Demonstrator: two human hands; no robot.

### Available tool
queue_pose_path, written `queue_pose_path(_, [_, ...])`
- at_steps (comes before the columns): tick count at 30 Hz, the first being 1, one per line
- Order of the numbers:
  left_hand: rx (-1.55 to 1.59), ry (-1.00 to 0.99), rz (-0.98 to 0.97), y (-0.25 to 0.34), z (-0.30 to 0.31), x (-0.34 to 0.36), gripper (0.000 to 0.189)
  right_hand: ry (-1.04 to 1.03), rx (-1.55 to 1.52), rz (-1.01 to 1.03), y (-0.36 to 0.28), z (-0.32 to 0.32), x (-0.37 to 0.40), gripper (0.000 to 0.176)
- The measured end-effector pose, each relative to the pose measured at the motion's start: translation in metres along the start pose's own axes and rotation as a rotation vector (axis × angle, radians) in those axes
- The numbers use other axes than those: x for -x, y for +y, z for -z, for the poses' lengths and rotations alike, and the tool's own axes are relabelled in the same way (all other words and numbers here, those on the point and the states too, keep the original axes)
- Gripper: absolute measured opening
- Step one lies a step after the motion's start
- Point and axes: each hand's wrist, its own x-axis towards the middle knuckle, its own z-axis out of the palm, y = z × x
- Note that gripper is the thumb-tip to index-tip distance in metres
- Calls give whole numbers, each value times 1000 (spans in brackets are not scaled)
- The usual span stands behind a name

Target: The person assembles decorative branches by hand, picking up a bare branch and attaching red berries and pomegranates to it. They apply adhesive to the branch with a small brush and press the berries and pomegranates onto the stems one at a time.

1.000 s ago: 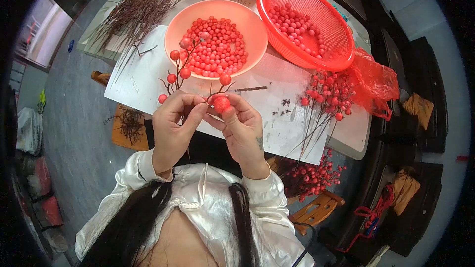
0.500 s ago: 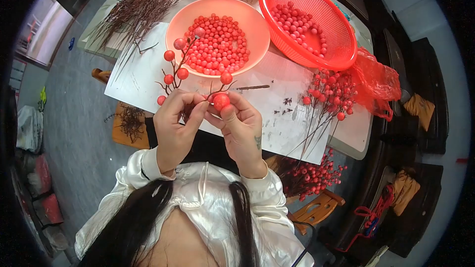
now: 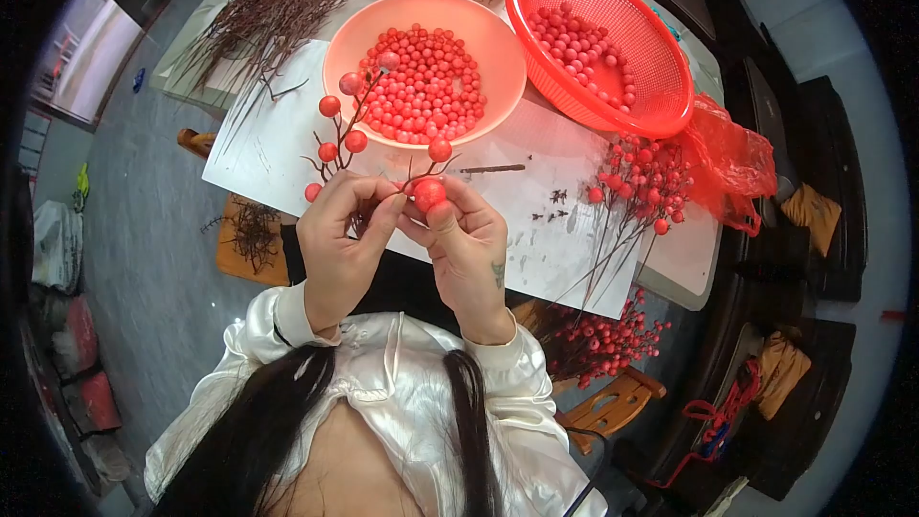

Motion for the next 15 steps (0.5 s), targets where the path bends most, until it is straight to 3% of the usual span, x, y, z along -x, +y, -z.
queue_pose_path(15, [-44,3,-51,-1,0,-1,8,13,-1,5,2,0,-1,35])
